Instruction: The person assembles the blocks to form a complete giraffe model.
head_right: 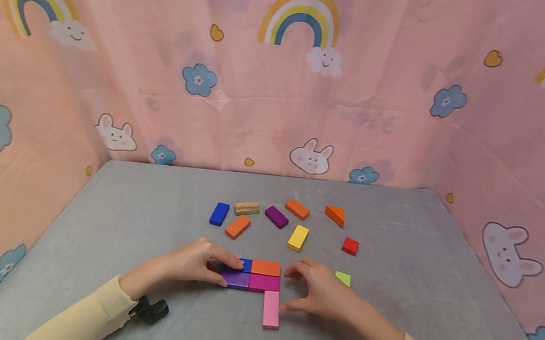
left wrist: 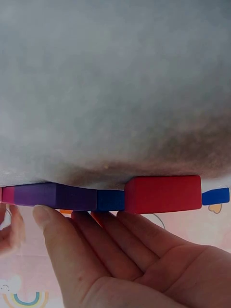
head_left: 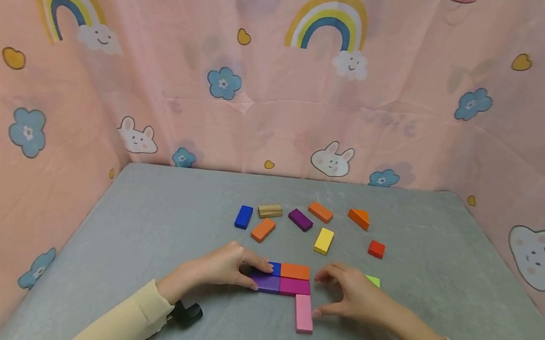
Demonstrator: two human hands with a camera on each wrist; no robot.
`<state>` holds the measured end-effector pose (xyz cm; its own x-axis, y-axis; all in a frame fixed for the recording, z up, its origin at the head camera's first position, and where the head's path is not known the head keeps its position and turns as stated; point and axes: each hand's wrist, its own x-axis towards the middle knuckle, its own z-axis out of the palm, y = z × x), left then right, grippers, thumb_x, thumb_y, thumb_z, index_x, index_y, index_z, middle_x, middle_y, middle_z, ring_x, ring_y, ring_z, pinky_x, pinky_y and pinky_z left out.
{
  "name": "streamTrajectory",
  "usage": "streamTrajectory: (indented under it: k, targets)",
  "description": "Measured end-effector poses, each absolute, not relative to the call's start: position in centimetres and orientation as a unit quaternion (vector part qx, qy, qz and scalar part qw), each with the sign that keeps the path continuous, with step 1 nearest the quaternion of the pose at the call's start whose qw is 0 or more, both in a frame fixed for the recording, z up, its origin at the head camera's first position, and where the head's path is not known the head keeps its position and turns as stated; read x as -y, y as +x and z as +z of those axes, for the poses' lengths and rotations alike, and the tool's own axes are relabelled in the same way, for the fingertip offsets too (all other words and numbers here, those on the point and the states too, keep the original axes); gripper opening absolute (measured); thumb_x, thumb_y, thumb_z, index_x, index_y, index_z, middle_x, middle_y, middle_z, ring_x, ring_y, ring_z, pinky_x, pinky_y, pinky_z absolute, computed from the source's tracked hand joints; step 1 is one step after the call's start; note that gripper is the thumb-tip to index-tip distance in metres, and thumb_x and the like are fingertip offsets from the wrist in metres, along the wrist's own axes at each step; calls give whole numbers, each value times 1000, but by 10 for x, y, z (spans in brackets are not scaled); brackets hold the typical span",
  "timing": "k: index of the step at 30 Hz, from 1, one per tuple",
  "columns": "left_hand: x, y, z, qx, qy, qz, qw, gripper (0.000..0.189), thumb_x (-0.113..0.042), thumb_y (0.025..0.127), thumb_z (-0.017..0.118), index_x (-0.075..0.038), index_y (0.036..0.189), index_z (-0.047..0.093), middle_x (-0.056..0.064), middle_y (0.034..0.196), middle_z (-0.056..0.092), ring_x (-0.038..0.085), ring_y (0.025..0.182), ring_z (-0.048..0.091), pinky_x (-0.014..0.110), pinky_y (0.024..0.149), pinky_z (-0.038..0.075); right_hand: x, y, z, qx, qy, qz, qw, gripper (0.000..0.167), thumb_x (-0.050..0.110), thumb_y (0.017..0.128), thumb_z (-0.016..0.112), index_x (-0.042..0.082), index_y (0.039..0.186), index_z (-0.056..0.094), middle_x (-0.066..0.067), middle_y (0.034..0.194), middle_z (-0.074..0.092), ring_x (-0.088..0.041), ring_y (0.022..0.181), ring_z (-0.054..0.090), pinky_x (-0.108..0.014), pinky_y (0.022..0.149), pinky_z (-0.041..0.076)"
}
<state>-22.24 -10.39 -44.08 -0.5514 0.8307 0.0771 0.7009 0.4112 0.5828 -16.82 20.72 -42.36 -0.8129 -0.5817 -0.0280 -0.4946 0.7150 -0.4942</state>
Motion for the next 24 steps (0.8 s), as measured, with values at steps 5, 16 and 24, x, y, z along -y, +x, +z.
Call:
streamTrajectory:
  k: [5, 16, 24]
  targets:
    - [104, -222, -440, -834, 458, 288, 112, 41, -26, 81, 76, -21, 120, 68, -9, 124, 63, 2, 120, 54, 24, 99, 45, -203, -177, -421, -903, -336, -255, 75, 65, 48, 73, 77, 17, 127, 57, 5, 125, 60, -17, 113, 57, -39, 90, 52]
    - [103, -220, -438, -837, 457, 280, 113, 40, -28, 81, 75, -22, 120, 67, -8, 124, 63, 2, 120, 54, 23, 99, 45, -194, -184, -427, -875, -407, -248, 88, 66, 43, 78, 75, 13, 134, 55, 1, 135, 57, -19, 122, 55, -42, 97, 48]
    - [104, -220, -438, -842, 450, 276, 114, 40, -28, 81, 75, -23, 120, 67, -9, 124, 63, 3, 120, 54, 24, 99, 45, -193, -188, -432, -876, -406, -238, 105, 65, 44, 80, 73, 14, 134, 55, -1, 136, 55, -19, 123, 55, -41, 97, 48]
